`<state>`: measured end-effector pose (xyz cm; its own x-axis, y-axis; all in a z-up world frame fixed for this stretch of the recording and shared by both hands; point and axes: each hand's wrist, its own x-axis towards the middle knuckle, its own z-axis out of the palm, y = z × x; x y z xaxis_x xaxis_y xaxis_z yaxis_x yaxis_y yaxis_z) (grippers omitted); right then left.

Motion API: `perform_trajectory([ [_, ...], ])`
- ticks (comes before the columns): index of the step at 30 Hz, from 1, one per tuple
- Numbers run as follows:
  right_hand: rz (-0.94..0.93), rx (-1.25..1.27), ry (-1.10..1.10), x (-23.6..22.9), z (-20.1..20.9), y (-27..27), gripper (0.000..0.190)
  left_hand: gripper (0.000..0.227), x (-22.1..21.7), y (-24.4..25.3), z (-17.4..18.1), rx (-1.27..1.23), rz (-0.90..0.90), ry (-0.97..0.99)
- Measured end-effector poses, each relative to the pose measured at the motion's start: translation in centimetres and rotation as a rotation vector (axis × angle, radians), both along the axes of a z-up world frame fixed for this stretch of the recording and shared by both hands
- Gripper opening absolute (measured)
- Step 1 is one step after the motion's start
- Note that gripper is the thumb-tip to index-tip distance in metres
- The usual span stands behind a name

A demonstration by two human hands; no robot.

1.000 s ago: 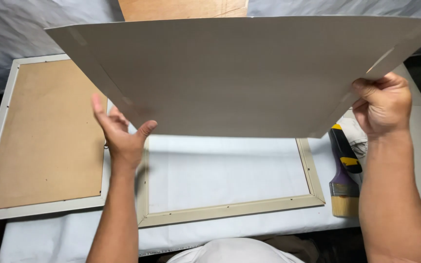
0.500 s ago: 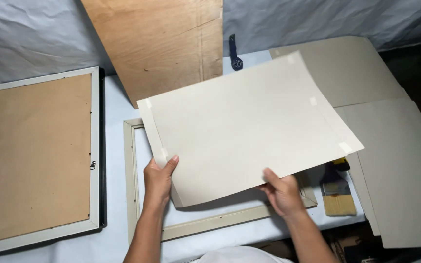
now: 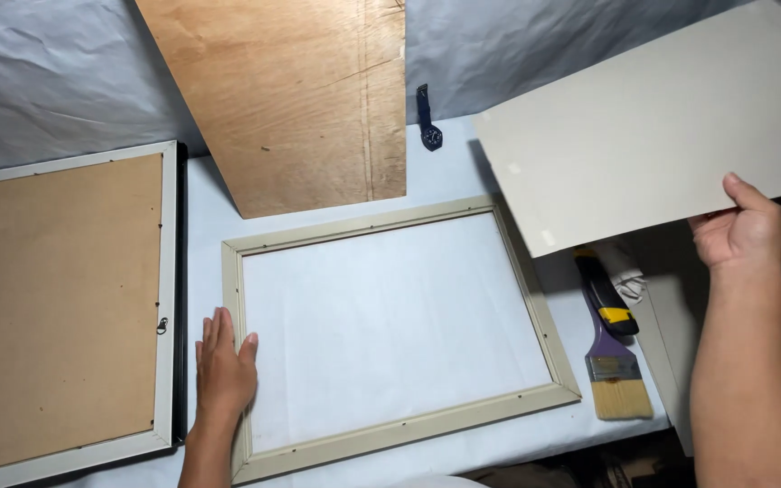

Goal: Cleaning the inner surface of a picture frame using a brush and cloth, then placing backing boards.

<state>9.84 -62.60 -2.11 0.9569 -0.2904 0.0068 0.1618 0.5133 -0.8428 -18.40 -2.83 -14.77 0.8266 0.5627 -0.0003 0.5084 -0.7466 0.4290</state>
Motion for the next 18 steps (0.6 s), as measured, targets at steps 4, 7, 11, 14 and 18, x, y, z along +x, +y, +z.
perform_trajectory([
  [4, -0.202, -0.029, 0.2, 6.7, -5.9, -3.5, 0.022, 0.066, -0.9, 0.2, -2.4, -0.044, -0.075, -0.061],
  [7, -0.274, -0.12, 0.339, 8.9, -8.2, -3.4, 0.025, 0.066, -1.1, 0.0, -1.8, -0.071, -0.068, -0.073],
  [11, -0.263, -0.118, 0.438, 9.7, -9.7, -3.0, 0.041, 0.065, -1.1, -0.3, -0.8, -0.118, -0.024, -0.008],
  [14, -0.185, -0.331, 0.607, 8.8, -9.0, -0.1, 0.021, 0.065, -1.2, -0.2, -1.2, -0.115, -0.02, -0.03],
  [18, -0.274, -0.284, 0.633, 10.7, -10.4, -1.2, 0.008, 0.065, -1.1, -0.6, -0.2, -0.15, 0.014, 0.006],
])
